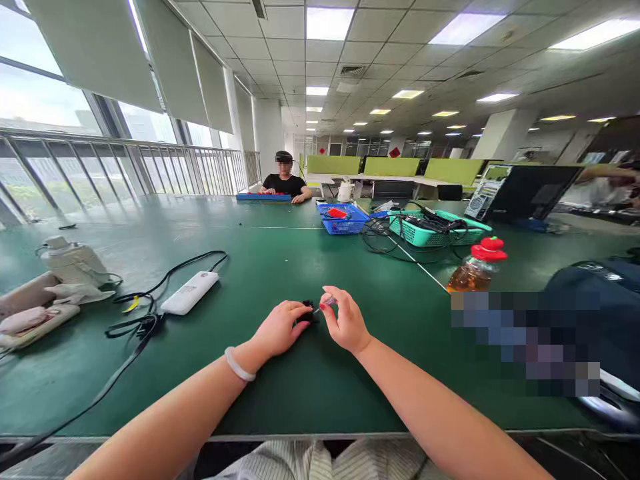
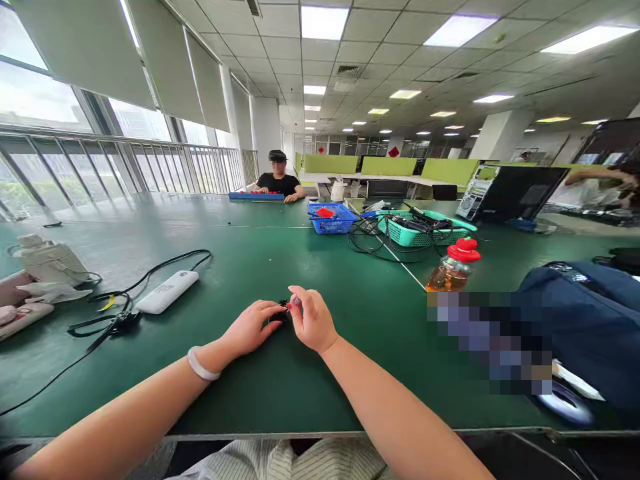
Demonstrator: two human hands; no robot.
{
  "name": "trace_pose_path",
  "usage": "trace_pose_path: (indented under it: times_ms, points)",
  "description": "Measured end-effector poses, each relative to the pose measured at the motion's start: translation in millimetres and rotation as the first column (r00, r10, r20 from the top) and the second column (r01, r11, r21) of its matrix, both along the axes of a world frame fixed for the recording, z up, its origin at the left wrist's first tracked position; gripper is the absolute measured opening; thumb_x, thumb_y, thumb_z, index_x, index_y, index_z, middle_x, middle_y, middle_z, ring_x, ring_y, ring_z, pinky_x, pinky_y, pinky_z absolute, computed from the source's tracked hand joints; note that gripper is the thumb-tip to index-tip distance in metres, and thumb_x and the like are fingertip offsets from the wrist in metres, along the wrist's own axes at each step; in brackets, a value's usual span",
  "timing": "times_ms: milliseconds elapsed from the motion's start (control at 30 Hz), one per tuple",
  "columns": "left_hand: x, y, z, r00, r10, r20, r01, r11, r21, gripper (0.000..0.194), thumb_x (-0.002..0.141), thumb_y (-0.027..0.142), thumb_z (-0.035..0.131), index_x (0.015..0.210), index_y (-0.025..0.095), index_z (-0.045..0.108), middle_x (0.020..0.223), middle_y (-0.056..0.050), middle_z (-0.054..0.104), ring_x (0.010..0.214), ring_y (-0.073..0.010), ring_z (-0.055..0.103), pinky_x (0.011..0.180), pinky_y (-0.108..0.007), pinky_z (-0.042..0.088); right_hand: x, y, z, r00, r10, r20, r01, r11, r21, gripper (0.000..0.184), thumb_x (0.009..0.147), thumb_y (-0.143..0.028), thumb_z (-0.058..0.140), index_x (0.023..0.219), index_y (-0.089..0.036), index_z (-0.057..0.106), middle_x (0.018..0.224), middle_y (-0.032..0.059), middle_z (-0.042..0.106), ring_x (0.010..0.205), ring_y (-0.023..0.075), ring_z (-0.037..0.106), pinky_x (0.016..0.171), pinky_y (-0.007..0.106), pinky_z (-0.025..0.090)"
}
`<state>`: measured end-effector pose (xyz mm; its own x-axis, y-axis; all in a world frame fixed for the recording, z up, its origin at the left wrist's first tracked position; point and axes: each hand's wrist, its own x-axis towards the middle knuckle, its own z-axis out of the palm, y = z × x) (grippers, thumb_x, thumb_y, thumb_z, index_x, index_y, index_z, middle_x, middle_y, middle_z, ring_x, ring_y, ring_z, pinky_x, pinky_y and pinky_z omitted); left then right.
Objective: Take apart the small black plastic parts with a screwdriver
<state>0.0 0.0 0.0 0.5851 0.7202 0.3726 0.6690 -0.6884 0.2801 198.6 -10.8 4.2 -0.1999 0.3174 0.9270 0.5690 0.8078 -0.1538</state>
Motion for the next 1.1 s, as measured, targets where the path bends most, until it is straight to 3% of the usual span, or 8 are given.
trace_pose_path:
  times_ms: [233,433,567,733,900,1100]
  points:
    - [1,1,-0.4,0.995,0.014,0.097,-0.020,0.998,0.060,0.035,0.093,0.021,0.054,0.128,0.023,0.060,0.121,-0.008,0.067,0.112,-0.0237,0.060,0.103,-0.044,0.049,6,2,-1.6,0.997,0.070,-0.045,-0.070,0.997,-0.012,0.044,0.093,-0.012,0.049,0.134,-0.025,0.038,0.089,0.0046,0.066,0.077,0.0184,0.065,0.074,0.037,0.058]
    - [-2,3,-1.5,0.962,0.266,0.057,-0.270,0.960,0.075,0.040,0.094,0.016,0.047,0.131,0.024,0.060,0.121,-0.010,0.063,0.110,-0.0263,0.057,0.100,-0.047,0.047,11,7,-1.8,0.984,0.059,-0.170,-0.051,0.997,0.054,0.039,0.094,-0.012,0.051,0.127,-0.027,0.038,0.092,0.0041,0.068,0.084,0.0194,0.067,0.089,0.049,0.054]
    - [-5,4,-0.8,0.924,0.369,-0.099,-0.371,0.929,0.002,0.040,0.095,0.019,0.045,0.127,0.029,0.065,0.117,-0.010,0.063,0.106,-0.0285,0.057,0.095,-0.048,0.046,17,15,-5.9,0.967,-0.008,-0.256,-0.015,0.996,-0.088,0.030,0.096,-0.017,0.050,0.123,-0.025,0.038,0.092,0.0052,0.068,0.083,0.0184,0.068,0.081,0.042,0.058]
    - [-4,0,3.2,0.925,0.348,-0.156,-0.360,0.931,-0.063,0.034,0.094,0.029,0.049,0.122,0.031,0.069,0.113,-0.009,0.065,0.106,-0.0290,0.057,0.097,-0.048,0.043,22,19,-7.5,0.946,-0.073,-0.316,0.007,0.979,-0.203,0.025,0.098,-0.023,0.048,0.121,-0.024,0.040,0.094,0.0060,0.068,0.077,0.0167,0.068,0.069,0.035,0.059]
    - [-3,-2,5.2,0.942,0.310,-0.127,-0.323,0.942,-0.093,0.035,0.093,0.034,0.050,0.122,0.031,0.069,0.111,-0.009,0.066,0.107,-0.0289,0.056,0.098,-0.049,0.042,15,8,2.6,0.985,-0.079,-0.156,0.059,0.990,-0.132,0.018,0.095,-0.015,0.051,0.109,-0.025,0.052,0.097,0.0063,0.069,0.079,0.0170,0.068,0.074,0.035,0.059]
    - [-3,-1,3.2,0.958,0.262,-0.113,-0.273,0.957,-0.097,0.036,0.094,0.037,0.049,0.123,0.030,0.069,0.107,-0.009,0.066,0.103,-0.0276,0.057,0.095,-0.047,0.045,0,-5,9.4,0.991,0.036,0.130,-0.045,0.997,0.070,0.030,0.087,0.001,0.046,0.100,-0.024,0.056,0.095,0.0030,0.072,0.088,0.0161,0.070,0.092,0.041,0.053]
